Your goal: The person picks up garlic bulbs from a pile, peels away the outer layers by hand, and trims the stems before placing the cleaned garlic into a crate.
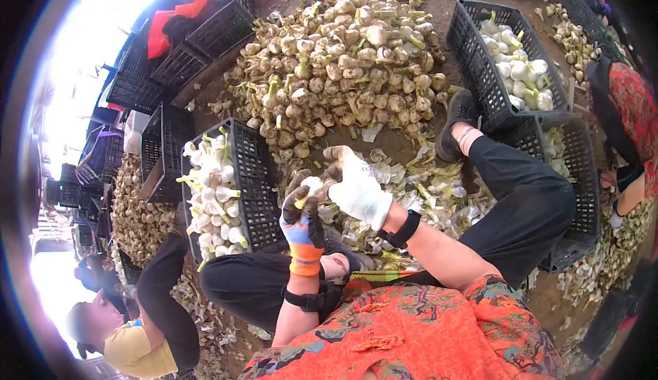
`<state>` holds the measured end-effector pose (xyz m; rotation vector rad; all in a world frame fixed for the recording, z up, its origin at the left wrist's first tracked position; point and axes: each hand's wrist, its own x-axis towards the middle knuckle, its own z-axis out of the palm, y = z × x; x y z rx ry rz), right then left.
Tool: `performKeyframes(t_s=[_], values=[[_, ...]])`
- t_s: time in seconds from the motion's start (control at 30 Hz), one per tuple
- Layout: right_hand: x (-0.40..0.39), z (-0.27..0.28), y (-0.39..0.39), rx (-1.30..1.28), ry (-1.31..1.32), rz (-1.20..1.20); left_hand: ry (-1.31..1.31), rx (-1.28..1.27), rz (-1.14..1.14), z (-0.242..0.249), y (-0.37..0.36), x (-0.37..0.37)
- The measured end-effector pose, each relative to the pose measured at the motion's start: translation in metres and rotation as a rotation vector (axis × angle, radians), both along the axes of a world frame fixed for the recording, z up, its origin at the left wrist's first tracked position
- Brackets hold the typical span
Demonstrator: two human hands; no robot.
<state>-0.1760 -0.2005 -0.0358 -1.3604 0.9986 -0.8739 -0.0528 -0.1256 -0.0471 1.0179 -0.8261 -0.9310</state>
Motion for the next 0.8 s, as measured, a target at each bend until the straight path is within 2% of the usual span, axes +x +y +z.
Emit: performKeyframes(t_s=[0.03, 0.07, 0.13, 0.17, 0.23, 0.27, 0.3, 0.33, 0.37, 0.4, 0.43, 0.47, 0.5, 0.53, 0.57, 0.6, 0.63, 0.67, 0.7, 0.73, 0.77, 0.8], values=[[0.002, 0.0, -0.001, 0.004, -0.038, -0.018, 0.21, -0.005, -0.04, 0.004, -0.001, -0.001], [0.002, 0.0, -0.004, 0.064, -0.091, -0.051, 0.2, -0.032, -0.075, -0.008, 0.001, 0.005], [-0.001, 0.0, -0.011, 0.184, -0.194, -0.112, 0.435, -0.058, -0.101, -0.009, 0.001, 0.008], [-0.006, -0.003, -0.014, 0.185, -0.15, -0.149, 0.553, -0.072, -0.113, -0.01, 0.001, 0.009], [-0.011, -0.024, -0.026, 0.041, 0.12, -0.197, 0.674, -0.108, -0.186, 0.006, -0.005, 0.003], [-0.016, -0.033, -0.028, -0.089, 0.108, -0.201, 0.77, -0.086, -0.193, 0.007, -0.006, 0.004], [-0.028, -0.041, -0.035, -0.146, 0.32, -0.045, 0.857, -0.077, -0.185, 0.009, -0.007, 0.008], [-0.034, -0.038, -0.045, -0.111, 0.608, 0.217, 0.897, -0.075, -0.173, -0.001, -0.007, 0.014], [-0.035, -0.04, -0.047, 0.197, 0.52, 0.302, 0.892, -0.018, -0.072, 0.004, -0.009, 0.019], [-0.041, -0.077, -0.048, -0.226, 0.576, 0.269, 0.685, 0.053, 0.05, -0.004, -0.007, 0.034], [-0.046, -0.1, -0.053, -0.099, 0.506, 0.27, 0.488, 0.131, 0.158, -0.025, -0.01, 0.048], [-0.043, -0.103, -0.054, -0.154, 0.682, 0.283, 0.254, 0.277, 0.439, -0.051, -0.008, 0.082], [-0.051, -0.103, -0.065, -0.207, 0.88, 0.261, -0.041, 0.323, 0.418, 0.003, -0.011, 0.084], [-0.057, -0.122, -0.089, -0.15, 0.873, 0.287, -0.083, 0.168, 0.546, 0.001, -0.012, 0.097], [-0.057, -0.08, -0.1, -0.027, 0.909, 0.207, -0.254, 0.301, 0.787, 0.002, -0.017, 0.114], [-0.062, -0.079, -0.122, -0.083, 0.897, 0.064, -0.444, 0.19, 0.832, -0.009, -0.015, 0.152], [-0.064, -0.084, -0.146, -0.137, 0.873, -0.063, -0.826, 0.349, 0.928, -0.021, -0.003, 0.195], [-0.063, -0.084, -0.171, -0.262, 0.859, -0.238, -1.0, 0.504, 1.025, -0.026, 0.011, 0.23], [-0.063, -0.08, -0.198, -0.387, 0.838, -0.404, -1.086, 0.738, 1.088, -0.021, 0.007, 0.235], [-0.062, -0.069, -0.225, -0.426, 0.803, -0.453, -1.164, 0.986, 1.122, -0.016, 0.003, 0.24], [-0.061, -0.054, -0.249, -0.463, 0.763, -0.5, -1.135, 1.308, 1.108, -0.003, -0.006, 0.235], [-0.061, -0.039, -0.271, -0.49, 0.818, -0.446, -1.289, 1.254, 1.222, -0.026, 0.003, 0.25]])
